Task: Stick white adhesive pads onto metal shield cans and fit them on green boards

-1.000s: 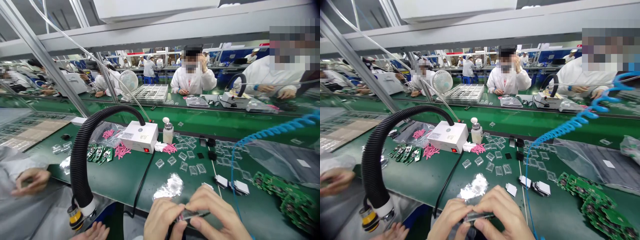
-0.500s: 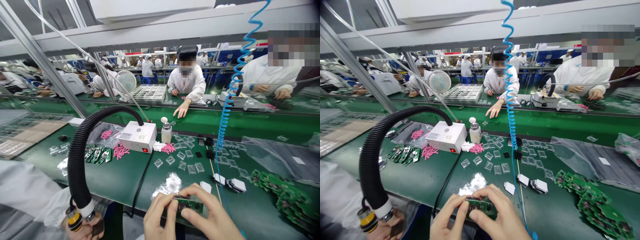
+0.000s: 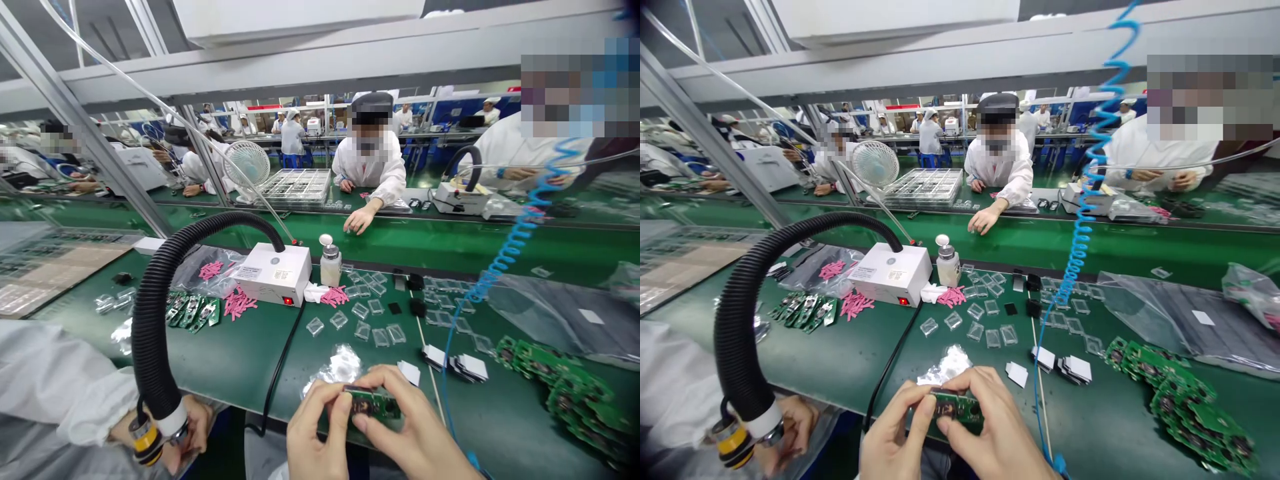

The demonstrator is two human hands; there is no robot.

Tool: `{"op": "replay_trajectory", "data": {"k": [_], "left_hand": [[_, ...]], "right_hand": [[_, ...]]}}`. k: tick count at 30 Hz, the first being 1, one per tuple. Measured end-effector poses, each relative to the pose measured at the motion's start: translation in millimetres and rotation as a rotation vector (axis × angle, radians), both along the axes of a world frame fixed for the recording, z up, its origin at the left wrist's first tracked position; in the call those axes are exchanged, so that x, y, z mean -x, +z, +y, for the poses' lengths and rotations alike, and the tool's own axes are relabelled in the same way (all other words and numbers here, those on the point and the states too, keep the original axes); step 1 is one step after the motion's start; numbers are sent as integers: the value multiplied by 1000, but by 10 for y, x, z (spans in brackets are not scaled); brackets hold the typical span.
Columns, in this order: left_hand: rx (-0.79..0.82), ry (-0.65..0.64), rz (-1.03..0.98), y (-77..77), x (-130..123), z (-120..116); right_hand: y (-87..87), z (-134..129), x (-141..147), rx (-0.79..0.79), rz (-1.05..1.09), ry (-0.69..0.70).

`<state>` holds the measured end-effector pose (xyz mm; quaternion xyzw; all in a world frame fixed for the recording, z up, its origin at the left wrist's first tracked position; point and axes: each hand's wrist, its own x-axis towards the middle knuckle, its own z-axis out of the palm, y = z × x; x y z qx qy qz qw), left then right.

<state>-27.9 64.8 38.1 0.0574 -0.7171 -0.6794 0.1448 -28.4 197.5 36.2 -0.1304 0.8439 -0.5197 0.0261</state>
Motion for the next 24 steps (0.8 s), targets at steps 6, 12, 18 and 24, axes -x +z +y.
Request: {"op": "replay_trajectory", "data": {"k": [6,12,18,24], "left_hand": [[-47,-31,-53,-67,39,13],[-14,-160,-148,-152,82,-72],[16,-291,-318,-61,210,-193],[-157,-370,-377,80,241,-177]], "right_hand": [[-23,-13,39,-63,70,-43],[-32,2,87,-135,-25,-27],[22,10,139,-209,-30,-6],[33,19,149,-45,-68,-7]]}}
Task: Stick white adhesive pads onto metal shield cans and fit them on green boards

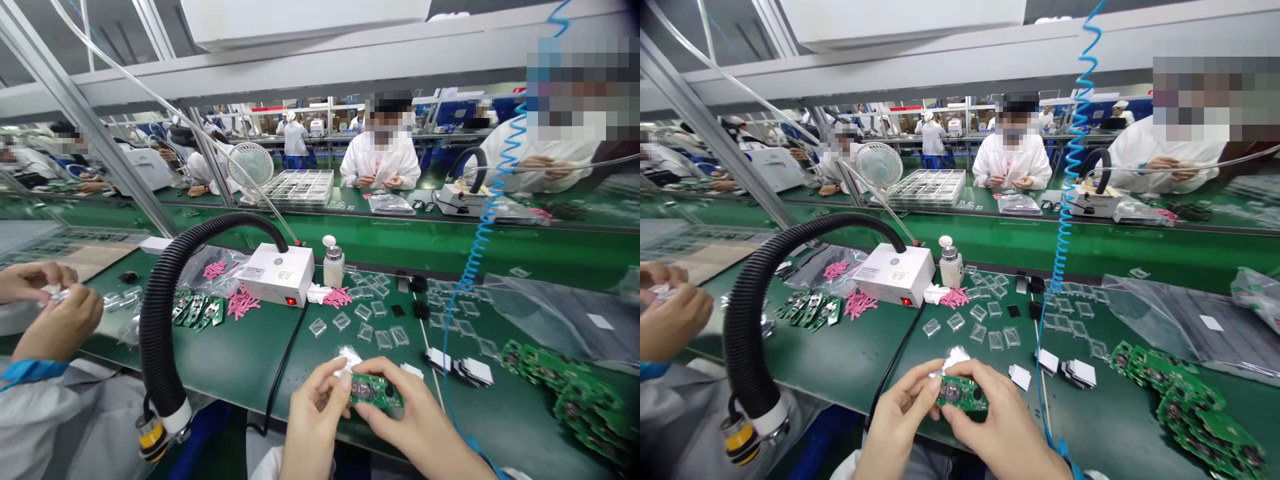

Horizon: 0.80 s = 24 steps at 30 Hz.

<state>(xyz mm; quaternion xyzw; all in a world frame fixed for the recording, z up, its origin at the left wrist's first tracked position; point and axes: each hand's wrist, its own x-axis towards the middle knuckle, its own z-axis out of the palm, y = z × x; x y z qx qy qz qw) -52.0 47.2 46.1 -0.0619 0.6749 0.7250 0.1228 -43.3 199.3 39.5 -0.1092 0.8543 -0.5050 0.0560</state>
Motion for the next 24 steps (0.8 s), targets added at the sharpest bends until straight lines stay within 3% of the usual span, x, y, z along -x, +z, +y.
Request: {"op": "replay_trajectory", "data": {"k": [4,8,12,16,19,24], "left_hand": [[57,-163,65,39,-45,-44],[268,-220,201,49,-90,-93],[461,-171,411,6,-131,-98],[434,-25,572,-42,-189,-34],[377,81,567,-40,-206,7],[334,-134,280,32,-54,-26]], "right_hand": [[51,22,16,119,-110,-19],[119,33,20,74,-140,6],[114,39,5,16,-28,24],[78,56,-9,-35,175,17],[87,69,12,-55,302,42],[63,90,76,-197,339,39]]}}
